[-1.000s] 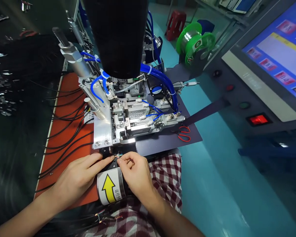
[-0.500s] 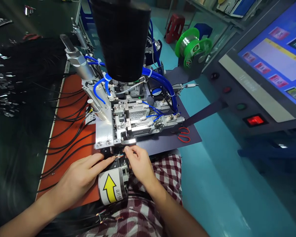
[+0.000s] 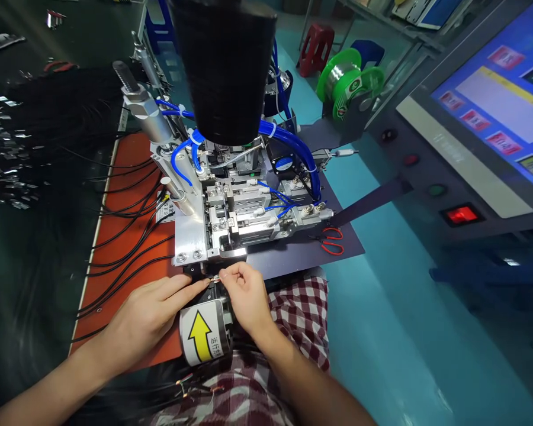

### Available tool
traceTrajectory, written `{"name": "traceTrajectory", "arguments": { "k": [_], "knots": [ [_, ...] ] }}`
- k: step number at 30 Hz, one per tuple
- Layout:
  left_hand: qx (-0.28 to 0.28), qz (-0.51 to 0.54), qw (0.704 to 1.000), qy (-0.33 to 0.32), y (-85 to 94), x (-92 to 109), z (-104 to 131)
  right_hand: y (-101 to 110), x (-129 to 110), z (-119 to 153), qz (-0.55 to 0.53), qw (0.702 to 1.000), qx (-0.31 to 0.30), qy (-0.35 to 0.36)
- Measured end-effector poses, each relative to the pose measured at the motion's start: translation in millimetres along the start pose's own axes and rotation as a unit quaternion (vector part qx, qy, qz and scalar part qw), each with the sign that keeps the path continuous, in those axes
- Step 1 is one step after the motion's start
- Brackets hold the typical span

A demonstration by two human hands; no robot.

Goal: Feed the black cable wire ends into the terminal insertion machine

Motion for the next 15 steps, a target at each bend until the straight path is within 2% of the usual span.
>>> {"name": "traceTrajectory", "arguments": {
  "k": [2,4,10,12,15],
  "knots": [
    [0.011,-0.002,1.000,-0.003,1.1,0.1,-0.8,1.6,3.8,-3.8,-0.055,0.996,-0.038,-0.060],
    [0.024,-0.003,1.000,-0.004,2.1,0.0,-1.4,4.6,6.4,-5.9,-0.071,0.994,-0.046,-0.074],
    [0.032,-0.003,0.999,-0.006,1.9,-0.5,-1.1,5.0,7.9,-1.8,-0.014,0.999,-0.039,-0.030],
    [0.032,-0.002,0.999,-0.005,1.6,-0.5,-0.6,2.0,7.3,-0.8,-0.015,0.999,-0.033,-0.027],
    [0.036,0.001,0.999,-0.005,1.9,-0.1,-0.8,0.0,5.7,-1.4,-0.035,0.997,-0.054,-0.033]
  ]
}}
Point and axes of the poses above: each hand's wrist, its own z-axis away from the middle knuckle, its own y-axis out of the back of the hand, x = y × z, the point moved 1 cm from there along -z, towards the middle knuckle, and after that the axes turned 1 degree about -z, right-handed, at the moved point
